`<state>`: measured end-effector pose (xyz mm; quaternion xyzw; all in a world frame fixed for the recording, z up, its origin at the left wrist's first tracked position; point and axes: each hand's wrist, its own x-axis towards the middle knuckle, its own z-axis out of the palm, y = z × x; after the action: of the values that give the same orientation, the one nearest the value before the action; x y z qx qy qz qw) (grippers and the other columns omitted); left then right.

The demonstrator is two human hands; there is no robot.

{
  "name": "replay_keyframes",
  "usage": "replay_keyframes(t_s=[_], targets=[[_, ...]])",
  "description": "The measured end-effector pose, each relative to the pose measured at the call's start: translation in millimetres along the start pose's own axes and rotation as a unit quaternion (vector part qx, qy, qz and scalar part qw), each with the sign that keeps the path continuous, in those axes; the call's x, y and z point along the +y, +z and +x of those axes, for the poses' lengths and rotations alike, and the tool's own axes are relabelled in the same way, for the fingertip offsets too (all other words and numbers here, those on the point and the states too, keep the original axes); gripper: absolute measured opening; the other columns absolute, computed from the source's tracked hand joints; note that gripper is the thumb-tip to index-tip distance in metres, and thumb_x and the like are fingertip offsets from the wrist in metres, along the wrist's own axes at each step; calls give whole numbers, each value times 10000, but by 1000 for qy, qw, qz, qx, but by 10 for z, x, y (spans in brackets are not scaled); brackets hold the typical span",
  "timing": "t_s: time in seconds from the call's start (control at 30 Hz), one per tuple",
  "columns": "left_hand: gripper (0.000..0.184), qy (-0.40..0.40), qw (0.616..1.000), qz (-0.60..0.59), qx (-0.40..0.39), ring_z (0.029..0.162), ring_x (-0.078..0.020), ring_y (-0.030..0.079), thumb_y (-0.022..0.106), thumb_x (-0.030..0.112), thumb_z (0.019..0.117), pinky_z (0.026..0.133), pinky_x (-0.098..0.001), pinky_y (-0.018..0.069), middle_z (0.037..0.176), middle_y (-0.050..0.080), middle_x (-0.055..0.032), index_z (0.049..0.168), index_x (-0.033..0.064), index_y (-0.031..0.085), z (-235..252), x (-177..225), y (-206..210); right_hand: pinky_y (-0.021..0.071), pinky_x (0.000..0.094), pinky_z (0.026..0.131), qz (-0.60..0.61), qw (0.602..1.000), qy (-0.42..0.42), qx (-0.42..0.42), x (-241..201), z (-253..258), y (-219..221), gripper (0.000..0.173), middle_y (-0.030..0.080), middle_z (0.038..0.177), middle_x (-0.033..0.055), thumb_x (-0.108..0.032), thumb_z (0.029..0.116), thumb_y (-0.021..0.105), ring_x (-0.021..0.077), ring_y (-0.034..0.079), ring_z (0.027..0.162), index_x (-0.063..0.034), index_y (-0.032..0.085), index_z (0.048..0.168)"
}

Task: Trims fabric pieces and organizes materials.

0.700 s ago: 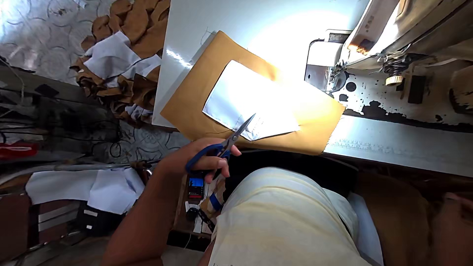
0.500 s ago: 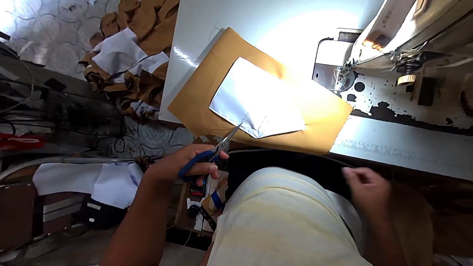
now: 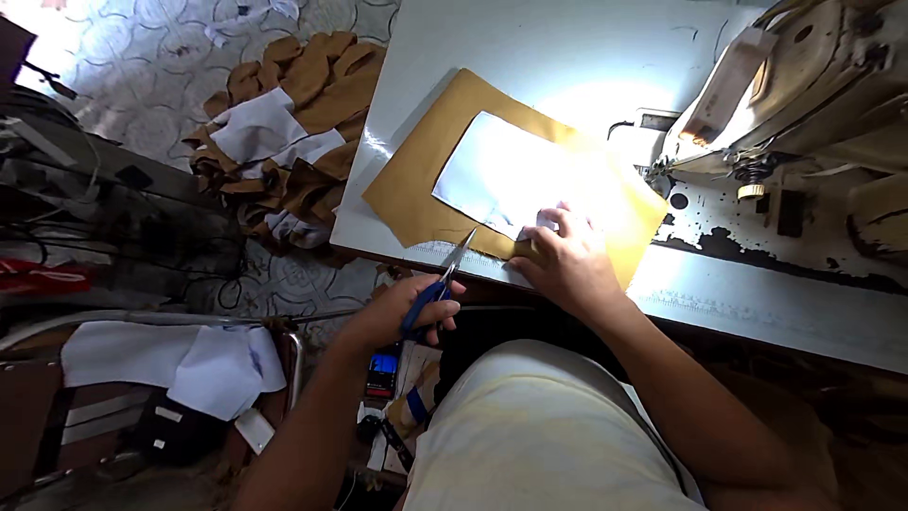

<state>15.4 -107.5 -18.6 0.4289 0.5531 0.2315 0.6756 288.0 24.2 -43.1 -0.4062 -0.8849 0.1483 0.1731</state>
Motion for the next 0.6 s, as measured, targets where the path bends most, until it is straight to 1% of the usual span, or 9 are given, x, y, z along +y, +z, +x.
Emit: replay_keyframes(t_s=[0.03, 0.07, 0.13, 0.2, 0.3, 0.4, 0.47, 0.5, 0.6], targets=[[451, 0, 1000, -5, -9, 655, -111, 692, 649, 352, 1001, 568, -233, 589, 902, 737, -26, 1368, 98, 583, 5, 3, 26, 406, 614, 1086, 2, 1000, -3, 29, 7, -54, -5, 376, 665, 1279, 128, -493, 926, 701, 371, 536, 1320, -170, 766, 1106], [464, 2, 1000, -5, -20, 653, -111, 691, 656, 360, 997, 562, -234, 587, 902, 737, -23, 1372, 98, 580, 12, 13, 41, 440, 572, 1014, 6, 998, -9, 54, 6, -117, -13, 270, 680, 1180, 105, -415, 936, 709, 337, 587, 1197, -179, 781, 1047], [484, 4, 999, 1, -43, 647, -108, 695, 672, 384, 982, 555, -234, 589, 896, 741, -13, 1370, 110, 581, 20, 60, 47, 472, 508, 914, 22, 997, -12, 74, 1, -253, -16, 160, 696, 1073, 68, -304, 947, 704, 286, 623, 1030, -186, 794, 1005], [486, 11, 997, 9, -74, 633, -110, 690, 676, 389, 979, 549, -239, 589, 887, 741, -12, 1377, 123, 587, 23, 136, 34, 496, 498, 950, 45, 996, -5, 79, -3, -371, 0, 135, 718, 1088, 60, -246, 941, 688, 265, 651, 1062, -166, 790, 975], [465, 29, 991, 34, -130, 626, -104, 685, 664, 392, 995, 533, -234, 583, 895, 742, -8, 1380, 139, 592, 99, 266, -3, 475, 527, 1083, 67, 994, -3, 88, 1, -438, -4, 126, 736, 1168, 59, -227, 925, 684, 277, 634, 1241, -133, 769, 926], [421, 12, 982, 69, -174, 699, -113, 708, 619, 310, 1027, 600, -255, 607, 962, 751, -20, 1393, 109, 567, 214, 306, 18, 464, 534, 1112, 95, 990, 0, 108, 14, -473, 1, 135, 743, 1190, 50, -213, 921, 672, 269, 631, 1270, -108, 758, 916], [442, -15, 978, 78, -194, 764, -134, 730, 603, 289, 1024, 664, -285, 628, 1017, 755, -33, 1419, 104, 533, 275, 270, 58, 491, 489, 1088, 114, 985, 3, 126, 37, -493, -11, 140, 745, 1171, 41, -207, 925, 661, 236, 649, 1233, -107, 759, 919], [469, -22, 975, 76, -210, 803, -144, 733, 594, 290, 1021, 700, -301, 629, 1053, 751, -38, 1446, 109, 507, 297, 248, 76, 514, 458, 1045, 126, 983, 3, 137, 54, -502, -17, 140, 744, 1148, 44, -204, 928, 662, 221, 661, 1188, -105, 761, 919], [478, -20, 969, 68, -237, 843, -160, 742, 585, 280, 1029, 732, -320, 636, 1085, 750, -48, 1462, 104, 486, 360, 249, 132, 542, 428, 946, 142, 978, 5, 152, 104, -539, -18, 133, 725, 1076, 59, -203, 921, 689, 213, 665, 1071, -106, 778, 935]])
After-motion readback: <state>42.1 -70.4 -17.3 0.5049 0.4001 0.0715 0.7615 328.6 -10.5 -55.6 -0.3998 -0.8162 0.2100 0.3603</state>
